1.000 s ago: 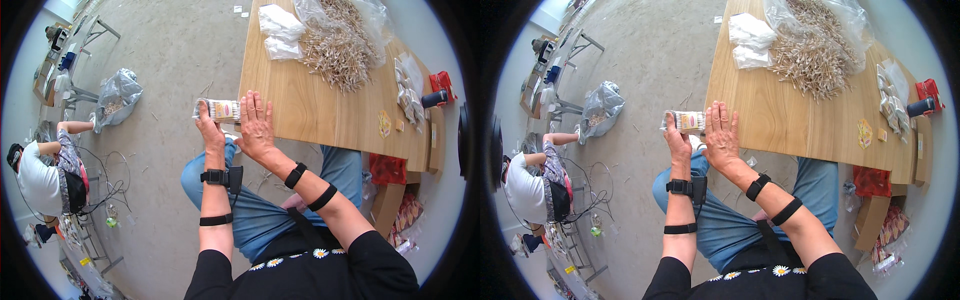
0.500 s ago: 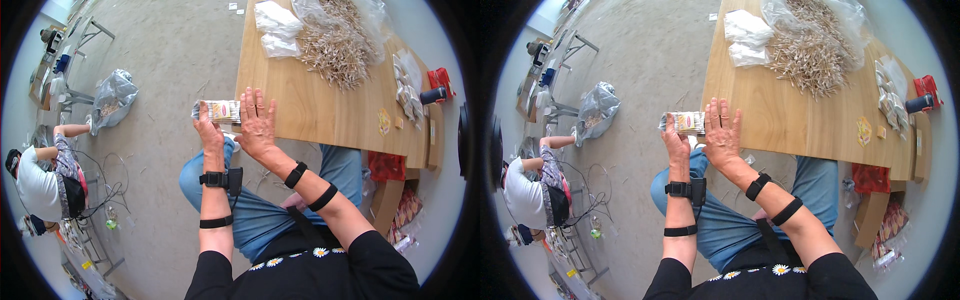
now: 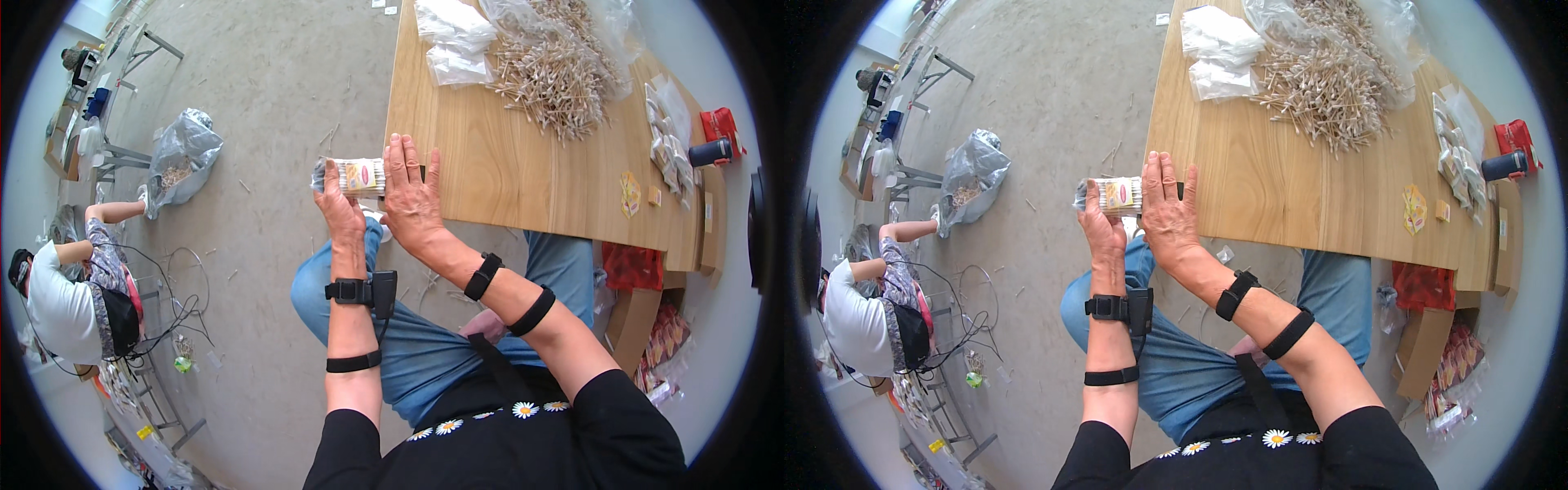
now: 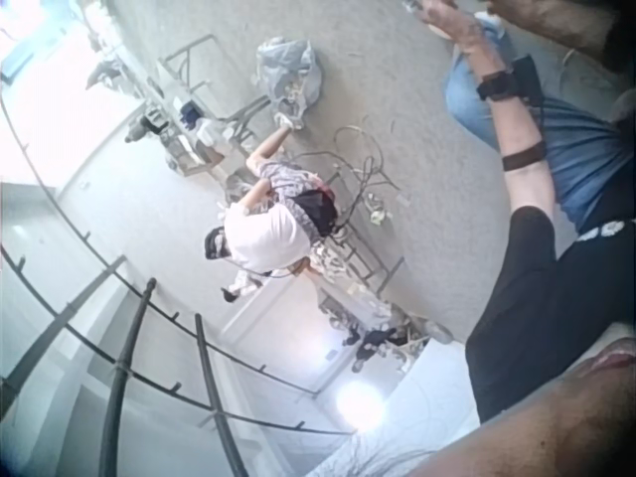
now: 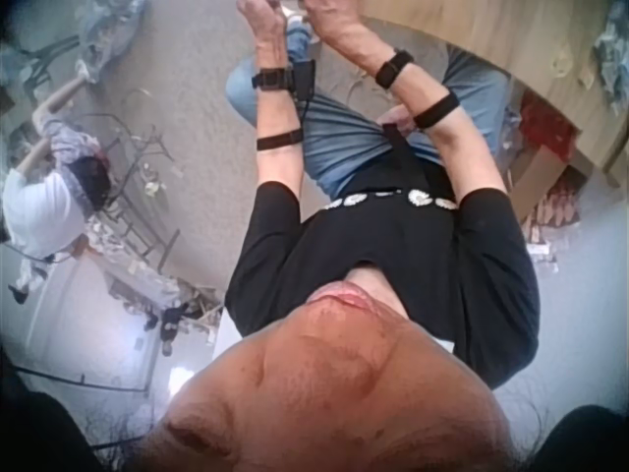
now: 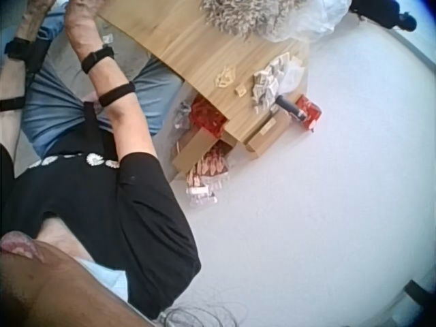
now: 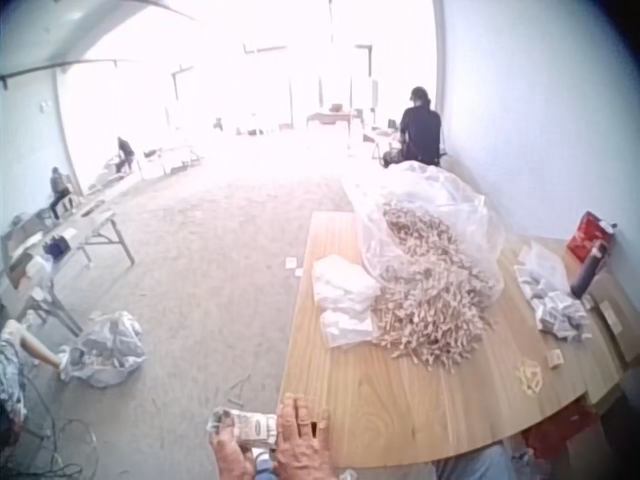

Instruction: Packaging cotton swabs into small plastic bags.

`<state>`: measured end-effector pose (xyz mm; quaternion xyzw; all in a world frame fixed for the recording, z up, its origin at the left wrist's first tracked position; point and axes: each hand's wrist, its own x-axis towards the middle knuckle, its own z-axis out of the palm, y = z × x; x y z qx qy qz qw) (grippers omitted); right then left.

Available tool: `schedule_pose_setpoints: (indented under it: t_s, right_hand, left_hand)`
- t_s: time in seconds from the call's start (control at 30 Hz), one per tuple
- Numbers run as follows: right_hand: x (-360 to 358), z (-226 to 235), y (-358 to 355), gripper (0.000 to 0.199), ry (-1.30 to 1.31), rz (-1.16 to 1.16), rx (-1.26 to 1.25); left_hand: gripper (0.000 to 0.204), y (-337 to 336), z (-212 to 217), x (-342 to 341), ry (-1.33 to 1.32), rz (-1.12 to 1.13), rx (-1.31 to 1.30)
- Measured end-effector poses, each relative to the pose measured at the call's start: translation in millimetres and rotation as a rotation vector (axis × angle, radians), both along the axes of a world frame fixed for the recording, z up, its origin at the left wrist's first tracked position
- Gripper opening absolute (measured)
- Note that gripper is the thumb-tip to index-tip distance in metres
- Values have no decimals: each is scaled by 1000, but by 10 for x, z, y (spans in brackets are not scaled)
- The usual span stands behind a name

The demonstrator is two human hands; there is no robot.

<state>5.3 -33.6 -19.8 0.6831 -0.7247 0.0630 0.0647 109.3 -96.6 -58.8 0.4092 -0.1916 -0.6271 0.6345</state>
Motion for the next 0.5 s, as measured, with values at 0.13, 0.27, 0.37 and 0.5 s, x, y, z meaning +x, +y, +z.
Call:
schedule_pose_setpoints:
  t_s: [0.13, 0.27, 0.37, 0.5]
  right_hand:
    - [59, -73, -50, 109, 64, -43, 11]
    - [18, -183, -70, 106, 179, -62, -103]
    - [-15, 41, -12, 111, -10, 1, 12]
    - [-229, 207, 159, 120, -236, 123, 149]
  left_hand:
    - [16, -9, 37, -13, -17, 14, 4]
    - [16, -30, 29, -46, -21, 8, -21]
    - [17, -10, -1, 85, -60, -17, 14]
    - [22, 37, -6, 174, -17, -96, 131]
